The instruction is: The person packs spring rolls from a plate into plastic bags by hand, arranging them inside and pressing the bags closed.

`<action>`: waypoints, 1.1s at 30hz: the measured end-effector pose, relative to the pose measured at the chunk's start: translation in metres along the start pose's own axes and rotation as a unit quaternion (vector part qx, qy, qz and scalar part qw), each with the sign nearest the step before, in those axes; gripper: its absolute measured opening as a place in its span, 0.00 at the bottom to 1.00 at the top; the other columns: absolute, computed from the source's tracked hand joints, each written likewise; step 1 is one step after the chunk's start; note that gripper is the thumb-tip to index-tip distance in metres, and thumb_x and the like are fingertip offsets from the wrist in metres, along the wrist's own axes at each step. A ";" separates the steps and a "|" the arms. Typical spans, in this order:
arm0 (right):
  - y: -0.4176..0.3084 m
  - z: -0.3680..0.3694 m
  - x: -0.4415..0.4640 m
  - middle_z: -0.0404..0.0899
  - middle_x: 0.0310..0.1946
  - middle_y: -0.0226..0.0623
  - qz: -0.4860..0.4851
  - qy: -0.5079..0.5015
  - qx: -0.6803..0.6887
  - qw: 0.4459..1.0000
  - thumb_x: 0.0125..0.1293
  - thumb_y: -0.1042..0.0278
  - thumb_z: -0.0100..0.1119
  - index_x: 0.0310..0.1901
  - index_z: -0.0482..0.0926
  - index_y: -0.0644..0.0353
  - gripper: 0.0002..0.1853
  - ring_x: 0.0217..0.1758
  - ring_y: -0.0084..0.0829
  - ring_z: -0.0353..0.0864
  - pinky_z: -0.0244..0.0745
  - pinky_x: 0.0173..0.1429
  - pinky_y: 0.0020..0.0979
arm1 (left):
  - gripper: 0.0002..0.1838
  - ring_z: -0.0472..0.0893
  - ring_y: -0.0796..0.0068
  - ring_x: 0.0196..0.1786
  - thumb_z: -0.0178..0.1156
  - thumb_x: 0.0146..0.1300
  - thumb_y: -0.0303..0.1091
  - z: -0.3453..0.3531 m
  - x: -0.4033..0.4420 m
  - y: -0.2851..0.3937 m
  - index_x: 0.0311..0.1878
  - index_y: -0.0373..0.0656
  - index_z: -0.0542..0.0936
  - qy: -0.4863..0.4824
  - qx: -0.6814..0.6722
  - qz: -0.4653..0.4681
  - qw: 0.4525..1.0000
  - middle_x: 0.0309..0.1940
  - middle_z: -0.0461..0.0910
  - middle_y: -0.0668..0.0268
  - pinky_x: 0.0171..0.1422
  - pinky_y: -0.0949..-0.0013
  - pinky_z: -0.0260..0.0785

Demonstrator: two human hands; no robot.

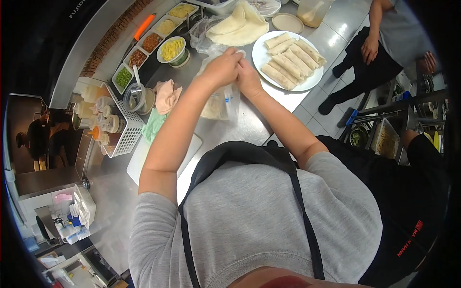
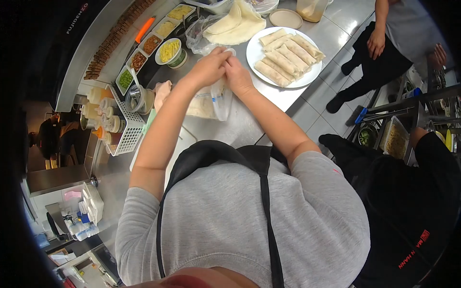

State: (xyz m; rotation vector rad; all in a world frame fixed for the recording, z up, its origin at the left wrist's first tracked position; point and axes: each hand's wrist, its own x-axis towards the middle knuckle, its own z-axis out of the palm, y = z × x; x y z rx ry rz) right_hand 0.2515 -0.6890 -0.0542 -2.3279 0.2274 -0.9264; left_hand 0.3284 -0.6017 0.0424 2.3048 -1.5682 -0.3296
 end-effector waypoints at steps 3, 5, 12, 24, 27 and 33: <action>0.005 0.004 0.009 0.76 0.47 0.43 0.062 -0.071 0.016 0.995 0.56 0.68 0.57 0.46 0.77 0.57 0.15 0.51 0.43 0.75 0.75 0.49 0.39 | 0.25 0.70 0.48 0.61 0.49 0.54 0.27 0.016 0.002 0.001 0.59 0.36 0.71 0.055 -0.048 -0.027 0.997 0.64 0.65 0.49 0.65 0.60 0.63; 0.036 0.024 0.009 0.76 0.47 0.45 -0.015 -0.072 0.001 0.997 0.56 0.67 0.56 0.45 0.78 0.58 0.15 0.51 0.45 0.75 0.74 0.50 0.39 | 0.26 0.70 0.48 0.61 0.49 0.54 0.26 0.024 0.000 0.002 0.60 0.36 0.71 0.056 -0.046 -0.038 0.997 0.64 0.65 0.49 0.65 0.59 0.63; 0.018 -0.015 0.006 0.79 0.45 0.52 0.087 -0.159 0.053 0.982 0.56 0.65 0.56 0.44 0.78 0.63 0.15 0.51 0.49 0.76 0.72 0.52 0.40 | 0.25 0.74 0.51 0.58 0.49 0.55 0.26 0.039 -0.005 0.028 0.60 0.37 0.70 0.058 -0.017 -0.060 0.996 0.65 0.64 0.53 0.59 0.57 0.69; 0.062 0.022 -0.005 0.78 0.44 0.45 0.160 -0.117 0.178 0.964 0.60 0.62 0.57 0.47 0.75 0.62 0.17 0.47 0.40 0.78 0.72 0.50 0.36 | 0.24 0.77 0.55 0.54 0.49 0.56 0.25 0.041 -0.005 0.036 0.58 0.46 0.74 0.062 0.030 -0.042 0.997 0.62 0.69 0.59 0.54 0.58 0.73; 0.066 0.027 -0.006 0.79 0.44 0.43 0.140 -0.085 0.190 0.968 0.62 0.63 0.54 0.51 0.74 0.62 0.18 0.47 0.37 0.78 0.73 0.51 0.34 | 0.23 0.79 0.55 0.51 0.50 0.57 0.26 0.044 -0.009 0.042 0.57 0.48 0.75 0.083 0.024 -0.051 0.995 0.60 0.70 0.60 0.50 0.58 0.74; 0.075 0.052 -0.008 0.78 0.47 0.42 0.120 -0.034 0.274 0.954 0.66 0.64 0.52 0.55 0.72 0.62 0.18 0.50 0.35 0.77 0.71 0.54 0.32 | 0.23 0.80 0.53 0.44 0.51 0.57 0.26 0.058 -0.013 0.045 0.58 0.49 0.73 0.124 -0.028 0.026 0.992 0.56 0.71 0.60 0.44 0.57 0.75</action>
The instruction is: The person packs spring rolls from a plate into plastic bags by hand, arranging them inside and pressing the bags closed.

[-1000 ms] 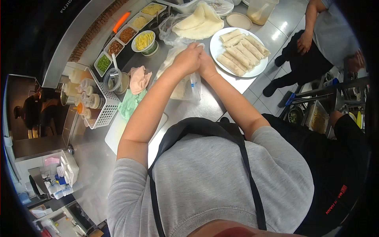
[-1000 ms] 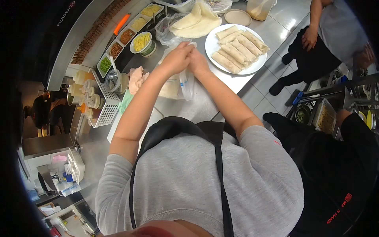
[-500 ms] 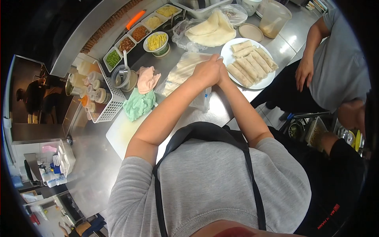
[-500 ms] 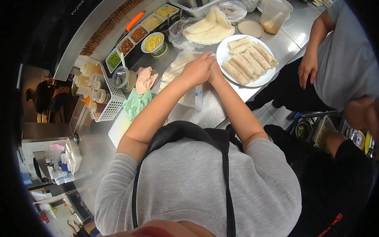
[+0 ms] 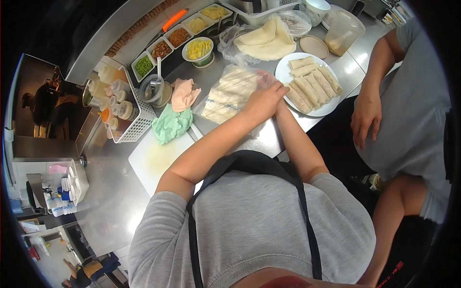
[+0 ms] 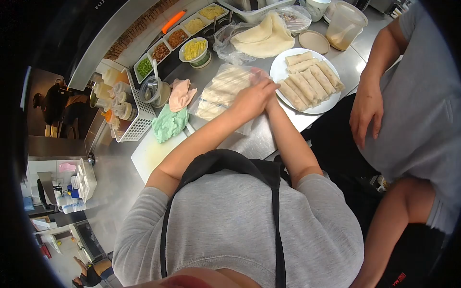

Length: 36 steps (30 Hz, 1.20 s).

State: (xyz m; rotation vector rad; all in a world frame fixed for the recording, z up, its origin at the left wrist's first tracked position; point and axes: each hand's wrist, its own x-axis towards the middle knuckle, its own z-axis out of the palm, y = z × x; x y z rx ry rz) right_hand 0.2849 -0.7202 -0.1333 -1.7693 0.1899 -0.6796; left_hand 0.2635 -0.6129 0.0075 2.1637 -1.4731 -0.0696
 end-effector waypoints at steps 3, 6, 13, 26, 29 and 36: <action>-0.010 -0.002 0.006 0.76 0.51 0.44 0.008 -0.001 -0.040 0.999 0.65 0.62 0.55 0.59 0.70 0.62 0.22 0.55 0.36 0.75 0.69 0.58 0.32 | 0.27 0.79 0.53 0.44 0.54 0.54 0.24 -0.001 -0.023 0.017 0.60 0.49 0.70 0.015 -0.042 -0.020 0.999 0.57 0.68 0.61 0.43 0.56 0.75; -0.047 -0.013 0.008 0.73 0.54 0.48 0.098 -0.039 -0.025 0.994 0.62 0.60 0.60 0.60 0.69 0.64 0.27 0.59 0.39 0.72 0.65 0.63 0.34 | 0.35 0.78 0.51 0.46 0.57 0.52 0.22 -0.003 -0.060 0.026 0.66 0.51 0.64 0.008 -0.084 -0.063 0.994 0.58 0.66 0.60 0.45 0.55 0.73; -0.063 -0.027 -0.061 0.67 0.61 0.56 -0.026 -0.011 -0.120 0.992 0.59 0.61 0.64 0.66 0.60 0.67 0.37 0.64 0.50 0.67 0.60 0.67 0.38 | 0.38 0.75 0.48 0.51 0.57 0.52 0.22 0.000 -0.134 -0.002 0.69 0.51 0.59 -0.027 -0.123 -0.143 0.982 0.53 0.68 0.52 0.51 0.55 0.70; -0.159 0.054 -0.158 0.64 0.58 0.42 0.014 0.165 -0.314 0.935 0.50 0.65 0.70 0.63 0.63 0.52 0.38 0.52 0.42 0.76 0.74 0.52 0.38 | 0.30 0.71 0.76 0.32 0.54 0.49 0.19 -0.108 -0.213 -0.079 0.59 0.48 0.69 0.072 -0.216 -0.021 0.974 0.34 0.69 0.64 0.37 0.71 0.66; -0.163 0.060 -0.166 0.69 0.51 0.40 0.035 0.192 -0.379 0.904 0.51 0.61 0.69 0.55 0.71 0.50 0.28 0.47 0.43 0.77 0.74 0.49 0.39 | 0.28 0.71 0.77 0.32 0.54 0.51 0.20 -0.120 -0.224 -0.063 0.58 0.49 0.71 0.068 -0.214 0.042 0.974 0.38 0.69 0.64 0.37 0.72 0.67; -0.180 0.018 -0.149 0.78 0.32 0.36 0.008 0.277 -0.348 0.895 0.56 0.68 0.62 0.37 0.78 0.56 0.08 0.36 0.39 0.79 0.73 0.40 0.38 | 0.21 0.78 0.61 0.42 0.52 0.55 0.18 -0.132 -0.213 -0.068 0.51 0.50 0.78 0.047 0.050 0.117 0.991 0.48 0.71 0.65 0.43 0.61 0.72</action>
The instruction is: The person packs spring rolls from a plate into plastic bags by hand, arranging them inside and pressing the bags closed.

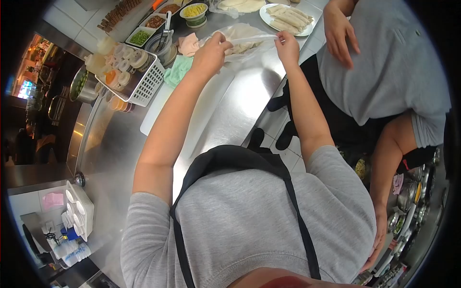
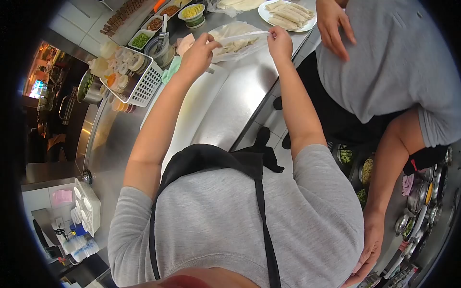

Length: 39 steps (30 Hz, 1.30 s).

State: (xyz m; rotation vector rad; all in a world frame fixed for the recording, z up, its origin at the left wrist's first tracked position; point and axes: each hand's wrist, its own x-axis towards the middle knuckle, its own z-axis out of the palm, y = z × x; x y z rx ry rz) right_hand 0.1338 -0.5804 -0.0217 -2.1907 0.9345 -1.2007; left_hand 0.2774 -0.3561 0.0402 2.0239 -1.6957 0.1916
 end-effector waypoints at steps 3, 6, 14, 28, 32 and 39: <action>-0.001 -0.006 0.001 0.79 0.31 0.36 0.008 -0.029 -0.022 0.999 0.55 0.69 0.62 0.36 0.78 0.56 0.07 0.35 0.38 0.79 0.73 0.40 0.37 | 0.21 0.78 0.59 0.46 0.52 0.54 0.19 -0.003 0.004 0.002 0.52 0.48 0.78 0.005 0.001 -0.020 1.000 0.50 0.71 0.64 0.47 0.59 0.73; -0.005 -0.011 -0.005 0.78 0.30 0.35 0.026 -0.048 -0.017 0.998 0.53 0.70 0.63 0.34 0.78 0.56 0.07 0.35 0.36 0.79 0.74 0.39 0.37 | 0.22 0.77 0.57 0.48 0.53 0.55 0.20 -0.001 0.005 0.000 0.55 0.45 0.76 0.013 -0.010 0.013 1.000 0.52 0.70 0.63 0.50 0.59 0.73; -0.022 0.011 -0.059 0.79 0.42 0.37 -0.115 -0.157 -0.009 0.981 0.58 0.68 0.59 0.45 0.76 0.54 0.12 0.48 0.37 0.79 0.71 0.52 0.41 | 0.27 0.77 0.59 0.50 0.53 0.55 0.22 0.003 0.004 0.000 0.61 0.42 0.69 -0.043 -0.035 0.017 0.998 0.59 0.66 0.62 0.51 0.58 0.72; -0.004 0.006 -0.062 0.79 0.50 0.41 -0.061 -0.178 -0.041 0.981 0.63 0.64 0.55 0.55 0.74 0.52 0.18 0.57 0.42 0.76 0.63 0.63 0.49 | 0.28 0.77 0.60 0.53 0.54 0.55 0.24 -0.005 0.005 0.006 0.62 0.50 0.71 -0.113 -0.010 -0.005 0.994 0.59 0.67 0.62 0.52 0.59 0.72; 0.012 -0.025 -0.011 0.82 0.40 0.40 -0.011 -0.009 0.098 0.995 0.59 0.67 0.62 0.41 0.81 0.57 0.09 0.45 0.35 0.81 0.73 0.50 0.31 | 0.23 0.77 0.63 0.52 0.58 0.57 0.29 -0.017 0.008 0.013 0.58 0.55 0.76 -0.127 0.008 0.006 0.992 0.59 0.67 0.63 0.50 0.61 0.73; 0.125 -0.027 0.159 0.76 0.50 0.39 -0.048 0.026 -0.181 0.982 0.61 0.63 0.58 0.53 0.76 0.54 0.18 0.55 0.39 0.75 0.71 0.56 0.41 | 0.15 0.69 0.57 0.59 0.63 0.57 0.39 -0.012 0.027 0.018 0.49 0.54 0.82 -0.104 -0.015 0.019 0.994 0.61 0.67 0.59 0.61 0.58 0.65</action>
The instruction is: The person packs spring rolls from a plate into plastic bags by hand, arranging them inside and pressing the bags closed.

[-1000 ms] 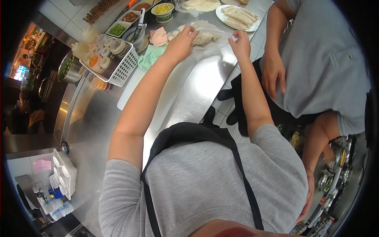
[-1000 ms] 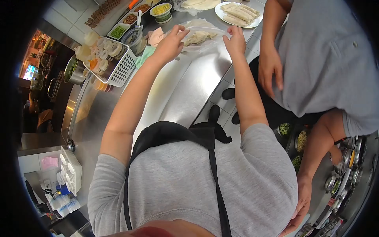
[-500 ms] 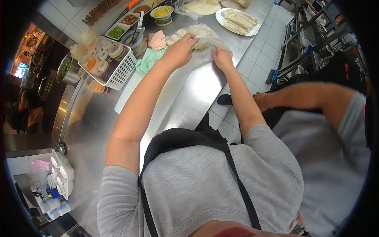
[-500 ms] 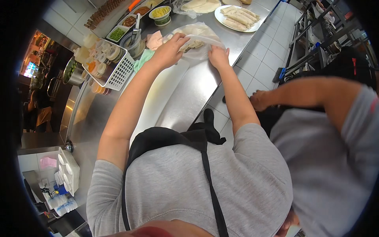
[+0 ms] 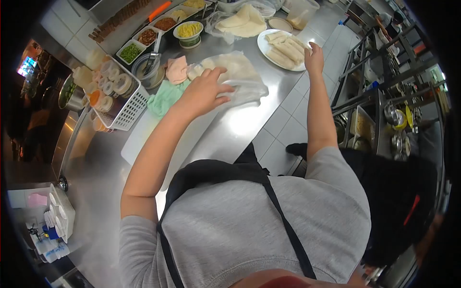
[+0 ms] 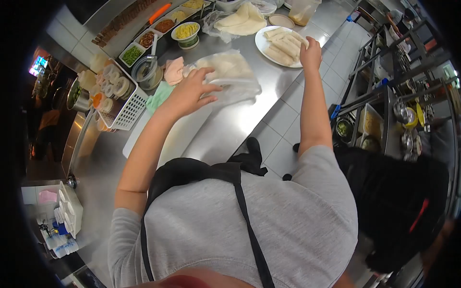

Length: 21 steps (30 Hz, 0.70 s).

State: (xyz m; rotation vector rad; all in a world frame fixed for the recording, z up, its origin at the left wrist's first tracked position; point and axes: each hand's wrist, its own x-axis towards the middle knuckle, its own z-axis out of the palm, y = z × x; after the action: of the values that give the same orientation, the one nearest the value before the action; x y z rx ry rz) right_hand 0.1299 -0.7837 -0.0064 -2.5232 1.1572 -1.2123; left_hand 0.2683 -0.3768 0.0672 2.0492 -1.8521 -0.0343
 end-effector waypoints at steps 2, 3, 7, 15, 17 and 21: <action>0.029 0.024 0.039 0.72 0.58 0.41 0.025 -0.064 -0.007 0.998 0.63 0.59 0.54 0.58 0.72 0.53 0.21 0.62 0.41 0.70 0.67 0.61 0.47 | 0.15 0.68 0.55 0.60 0.63 0.57 0.39 0.008 0.007 0.005 0.49 0.54 0.82 0.007 -0.009 -0.019 1.000 0.62 0.66 0.58 0.62 0.58 0.64; 0.050 0.044 0.054 0.70 0.60 0.41 0.044 -0.118 -0.036 0.991 0.63 0.57 0.54 0.58 0.72 0.53 0.22 0.63 0.42 0.70 0.66 0.62 0.48 | 0.15 0.68 0.55 0.60 0.63 0.57 0.38 0.012 0.010 0.007 0.49 0.53 0.82 0.015 -0.017 -0.037 0.999 0.62 0.66 0.58 0.62 0.58 0.64; 0.060 0.069 0.091 0.72 0.60 0.41 0.105 -0.297 -0.124 0.941 0.64 0.51 0.51 0.58 0.73 0.54 0.24 0.64 0.42 0.70 0.64 0.64 0.50 | 0.15 0.69 0.56 0.59 0.63 0.57 0.35 0.020 0.024 0.020 0.49 0.52 0.82 0.041 -0.062 -0.135 0.988 0.62 0.67 0.59 0.61 0.59 0.65; 0.075 0.071 0.098 0.82 0.44 0.39 0.044 -0.300 -0.091 0.949 0.52 0.52 0.66 0.49 0.78 0.54 0.24 0.48 0.41 0.81 0.74 0.52 0.39 | 0.14 0.70 0.57 0.56 0.62 0.57 0.31 0.031 0.041 0.038 0.48 0.50 0.82 0.061 -0.031 -0.240 0.968 0.59 0.70 0.61 0.61 0.60 0.65; 0.081 0.077 0.101 0.82 0.42 0.41 0.036 -0.300 -0.070 0.951 0.50 0.54 0.67 0.49 0.78 0.55 0.25 0.46 0.41 0.82 0.75 0.50 0.37 | 0.14 0.71 0.57 0.55 0.62 0.57 0.30 0.028 0.043 0.037 0.48 0.50 0.82 0.050 -0.011 -0.228 0.972 0.59 0.70 0.61 0.60 0.60 0.66; 0.100 0.096 0.103 0.83 0.37 0.45 -0.018 -0.262 -0.012 0.965 0.46 0.56 0.70 0.50 0.78 0.60 0.29 0.39 0.39 0.83 0.76 0.45 0.34 | 0.13 0.72 0.60 0.54 0.62 0.56 0.28 0.015 0.052 0.035 0.46 0.49 0.82 0.005 0.015 -0.193 0.981 0.55 0.73 0.64 0.57 0.61 0.67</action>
State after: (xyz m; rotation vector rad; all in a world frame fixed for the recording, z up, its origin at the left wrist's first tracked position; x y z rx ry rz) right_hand 0.1796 -0.9443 -0.0470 -2.6468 0.9947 -0.4747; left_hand 0.2376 -0.4332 0.0757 2.3937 -1.4316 -0.0982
